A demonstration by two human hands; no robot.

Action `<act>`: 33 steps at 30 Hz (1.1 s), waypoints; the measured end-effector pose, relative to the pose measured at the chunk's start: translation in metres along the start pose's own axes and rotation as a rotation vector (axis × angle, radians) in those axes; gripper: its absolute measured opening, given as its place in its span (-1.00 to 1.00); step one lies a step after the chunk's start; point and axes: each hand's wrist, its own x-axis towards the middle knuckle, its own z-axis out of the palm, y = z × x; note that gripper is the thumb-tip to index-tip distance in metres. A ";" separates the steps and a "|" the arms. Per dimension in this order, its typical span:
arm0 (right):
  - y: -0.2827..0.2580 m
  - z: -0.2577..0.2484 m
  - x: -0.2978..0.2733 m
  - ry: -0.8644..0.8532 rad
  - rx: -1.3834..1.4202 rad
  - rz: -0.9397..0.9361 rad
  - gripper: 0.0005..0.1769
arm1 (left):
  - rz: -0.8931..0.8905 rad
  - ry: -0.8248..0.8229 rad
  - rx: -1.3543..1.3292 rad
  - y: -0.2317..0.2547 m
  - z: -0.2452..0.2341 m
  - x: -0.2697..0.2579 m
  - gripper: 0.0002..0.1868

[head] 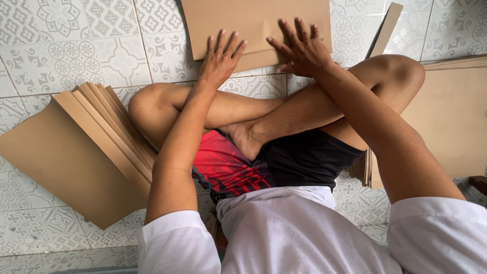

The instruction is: Folding flat cardboard sheets into a specific shape and stacking them.

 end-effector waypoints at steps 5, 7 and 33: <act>-0.008 -0.019 0.004 -0.238 0.187 0.120 0.28 | -0.241 -0.156 -0.248 0.011 -0.051 -0.001 -0.37; -0.008 -0.023 0.006 -0.268 0.198 0.124 0.30 | -0.278 -0.212 -0.239 0.005 -0.044 -0.009 -0.31; -0.005 -0.031 0.012 -0.291 0.259 0.117 0.38 | -0.598 -0.183 -0.108 0.036 -0.057 0.054 -0.09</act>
